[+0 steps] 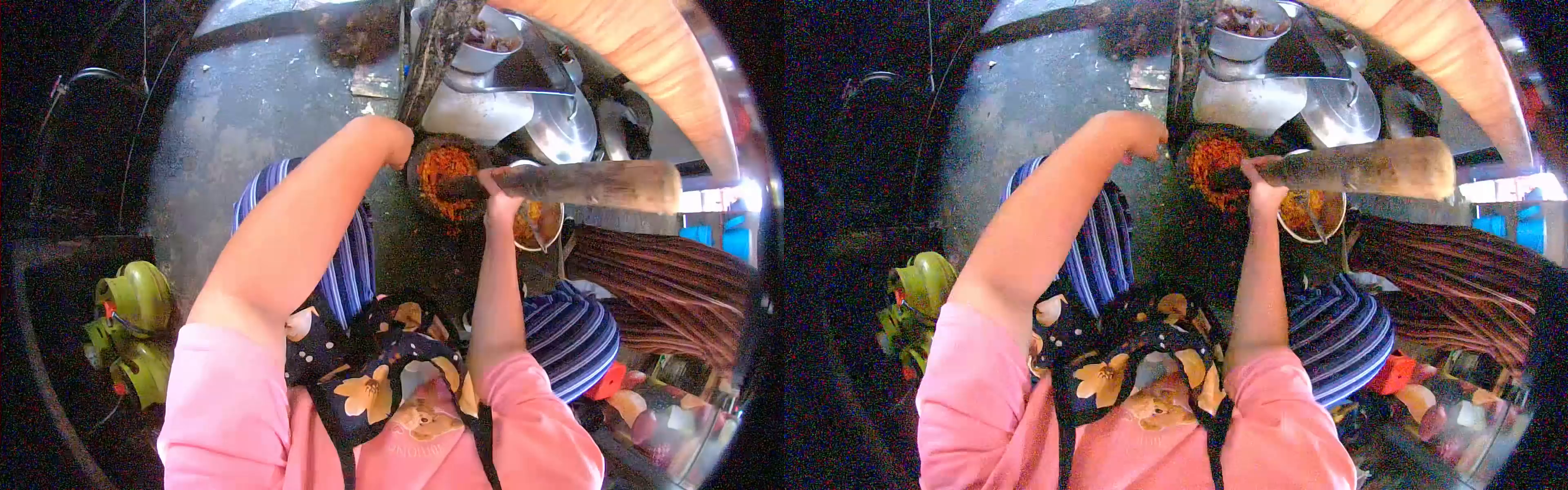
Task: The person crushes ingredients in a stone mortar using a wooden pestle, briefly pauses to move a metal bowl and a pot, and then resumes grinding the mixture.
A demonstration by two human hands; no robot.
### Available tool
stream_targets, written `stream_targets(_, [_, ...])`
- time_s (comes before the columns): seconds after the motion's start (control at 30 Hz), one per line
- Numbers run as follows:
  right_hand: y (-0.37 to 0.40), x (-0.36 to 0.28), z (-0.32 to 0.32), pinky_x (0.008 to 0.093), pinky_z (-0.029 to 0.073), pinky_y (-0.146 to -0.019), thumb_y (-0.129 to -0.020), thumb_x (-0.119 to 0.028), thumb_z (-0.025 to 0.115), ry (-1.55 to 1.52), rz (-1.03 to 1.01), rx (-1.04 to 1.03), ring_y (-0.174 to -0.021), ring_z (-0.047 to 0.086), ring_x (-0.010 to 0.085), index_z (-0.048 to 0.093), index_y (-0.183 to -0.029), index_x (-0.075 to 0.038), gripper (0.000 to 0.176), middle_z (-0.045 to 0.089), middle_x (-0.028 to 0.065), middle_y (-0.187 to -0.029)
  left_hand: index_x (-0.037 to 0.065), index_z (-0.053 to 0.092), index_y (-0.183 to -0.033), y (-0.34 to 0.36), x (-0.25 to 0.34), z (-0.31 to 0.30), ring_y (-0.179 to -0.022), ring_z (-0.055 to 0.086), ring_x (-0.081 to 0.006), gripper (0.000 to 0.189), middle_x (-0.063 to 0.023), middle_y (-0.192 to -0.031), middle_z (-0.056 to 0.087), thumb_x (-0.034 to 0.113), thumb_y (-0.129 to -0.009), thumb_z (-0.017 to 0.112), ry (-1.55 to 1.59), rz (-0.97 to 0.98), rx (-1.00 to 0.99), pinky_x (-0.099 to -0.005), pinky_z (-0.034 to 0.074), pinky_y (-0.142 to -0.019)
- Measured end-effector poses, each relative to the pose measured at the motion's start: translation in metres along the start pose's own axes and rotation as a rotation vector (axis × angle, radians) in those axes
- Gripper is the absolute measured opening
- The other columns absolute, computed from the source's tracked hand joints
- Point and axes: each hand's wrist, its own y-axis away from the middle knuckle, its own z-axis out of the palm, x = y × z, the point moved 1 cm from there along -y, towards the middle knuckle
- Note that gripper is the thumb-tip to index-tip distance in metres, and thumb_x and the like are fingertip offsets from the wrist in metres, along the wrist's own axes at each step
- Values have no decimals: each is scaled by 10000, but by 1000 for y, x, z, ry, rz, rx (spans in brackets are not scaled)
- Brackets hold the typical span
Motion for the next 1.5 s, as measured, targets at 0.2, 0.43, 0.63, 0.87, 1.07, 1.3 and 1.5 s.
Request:
stream_targets(0.2, [-11, -132, 3, 278, 408, -693, -609, -28, 743, -82, -234, 79, -687, 516, 152, 568, -755, -47, 228, 571, 26, -736, 33, 465, -1200, -6, -7, 4, -615, 628, -248, 485, -161, -1014, 591, 131, -739, 576, 25, -28, -27, -376, 518, -569])
stream_targets(0.43, [4, 19, -9, 306, 432, -740, -582, 82, 673, -12, -57, -41, -788, 503, 141, 488, -946, -65, 433, 525, 22, -847, 11, 474, -1166, 4, 8, -7, -566, 608, -233, 456, -142, -1026, 584, 135, -740, 578, -77, -22, -58, -371, 508, -535])
stream_targets(0.63, [7, -102, 13, 280, 422, -686, -616, -26, 737, 126, -193, 94, -684, 520, 143, 567, -713, -44, 197, 563, 24, -734, 77, 499, -1155, 5, 9, -1, -599, 608, -215, 411, -109, -982, 597, 143, -755, 563, -18, -79, 2, -341, 500, -509])
stream_targets(0.87, [-11, -1, 1, 302, 440, -708, -613, -1, 729, -367, -38, 61, -726, 530, 156, 553, -777, -31, 242, 567, 41, -738, 73, 499, -1145, 0, -3, -3, -592, 608, -204, 404, -129, -944, 603, 150, -754, 559, 5, -38, -14, -339, 490, -492])
stream_targets(1.07, [18, -80, 31, 278, 443, -710, -635, 23, 721, 27, -160, 92, -754, 512, 142, 552, -744, -48, 212, 548, 13, -754, 21, 499, -1119, 12, 9, -3, -608, 613, -222, 389, -129, -961, 603, 146, -756, 562, 6, -58, -34, -353, 492, -505])
stream_targets(1.3, [5, -82, 29, 262, 414, -746, -634, -13, 729, 27, -253, 174, -743, 520, 127, 556, -771, -47, 223, 560, 23, -753, 22, 486, -1156, 14, -2, -8, -599, 621, -228, 414, -150, -923, 616, 135, -764, 550, -45, -61, -1, -372, 502, -531])
stream_targets(1.5, [8, -57, 13, 312, 396, -807, -668, -11, 700, 65, -134, 177, -799, 508, 153, 531, -839, -62, 245, 559, 31, -806, 26, 462, -1197, 8, 1, 2, -592, 619, -225, 464, -148, -990, 603, 138, -754, 542, -25, -32, -20, -373, 499, -546])
